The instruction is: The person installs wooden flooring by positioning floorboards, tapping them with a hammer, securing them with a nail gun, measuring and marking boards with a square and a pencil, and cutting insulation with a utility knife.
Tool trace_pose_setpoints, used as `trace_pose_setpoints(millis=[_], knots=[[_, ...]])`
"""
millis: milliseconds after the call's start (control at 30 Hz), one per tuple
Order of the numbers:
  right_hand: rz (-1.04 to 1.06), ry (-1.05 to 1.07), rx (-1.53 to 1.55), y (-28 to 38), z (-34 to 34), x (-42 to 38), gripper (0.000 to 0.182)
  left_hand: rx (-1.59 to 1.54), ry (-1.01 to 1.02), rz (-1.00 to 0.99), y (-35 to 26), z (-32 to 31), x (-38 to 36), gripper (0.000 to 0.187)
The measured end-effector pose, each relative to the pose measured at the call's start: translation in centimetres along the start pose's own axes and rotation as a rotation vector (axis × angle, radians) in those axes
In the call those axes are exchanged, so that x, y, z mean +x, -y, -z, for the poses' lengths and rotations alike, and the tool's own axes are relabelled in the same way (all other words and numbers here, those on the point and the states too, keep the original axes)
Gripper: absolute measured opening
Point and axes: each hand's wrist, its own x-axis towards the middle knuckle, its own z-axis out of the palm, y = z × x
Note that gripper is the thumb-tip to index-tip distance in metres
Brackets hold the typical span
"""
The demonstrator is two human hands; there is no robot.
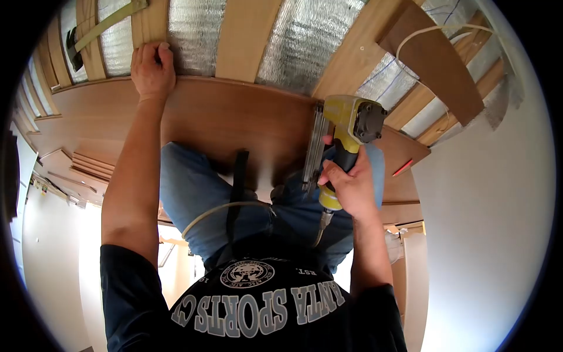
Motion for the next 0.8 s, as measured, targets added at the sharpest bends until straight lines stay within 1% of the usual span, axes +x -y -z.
trace_pose_setpoints(millis=[100, 167, 300, 400, 467, 500, 600, 633, 733, 800], knots=[[-0.003, 0.028, -0.085, -0.7, 1.3, -0.4, 0.053, 0.0, 0.016, 0.002, -0.2, 0.2, 0.1, 0.011], [0.026, -0.044, -0.032, 0.1, 1.3, -0.6, 0.053, 0.039, 0.013, 0.032, -0.3, 0.1, 0.0, 0.011], [0.048, -0.031, 0.032, -0.2, 1.9, -0.4, 0.054, 0.025, -0.007, 0.005, -0.3, 0.0, 0.2, 0.012], [0.042, -0.045, 0.1, -0.2, 1.6, -0.6, 0.054, 0.008, 0.026, 0.032, -0.4, 0.3, 0.1, 0.012], [0.02, -0.012, -0.003, -0.1, 1.9, -0.4, 0.054, 0.01, -0.007, 0.005, -0.3, 0.1, 0.1, 0.012], [0.02, -0.014, -0.007, -0.2, 2.3, -0.2, 0.054, 0.007, -0.009, 0.009, -0.3, 0.0, 0.0, 0.012], [-0.065, -0.015, -0.115, -0.6, 3.0, -0.7, 0.054, 0.007, 0.024, 0.039, -0.5, 0.5, -0.2, 0.011], [-0.041, -0.055, -0.022, -0.7, 2.8, -1.3, 0.053, 0.013, 0.024, 0.039, -0.5, 0.4, -0.3, 0.011], [0.02, -0.095, 0.078, 0.0, 2.0, -1.3, 0.051, 0.011, 0.017, 0.043, -0.5, 0.2, 0.4, 0.011], [0.072, -0.077, 0.186, 0.6, 1.4, -1.0, 0.051, -0.001, 0.033, 0.046, -0.7, 0.5, -0.3, 0.01]])
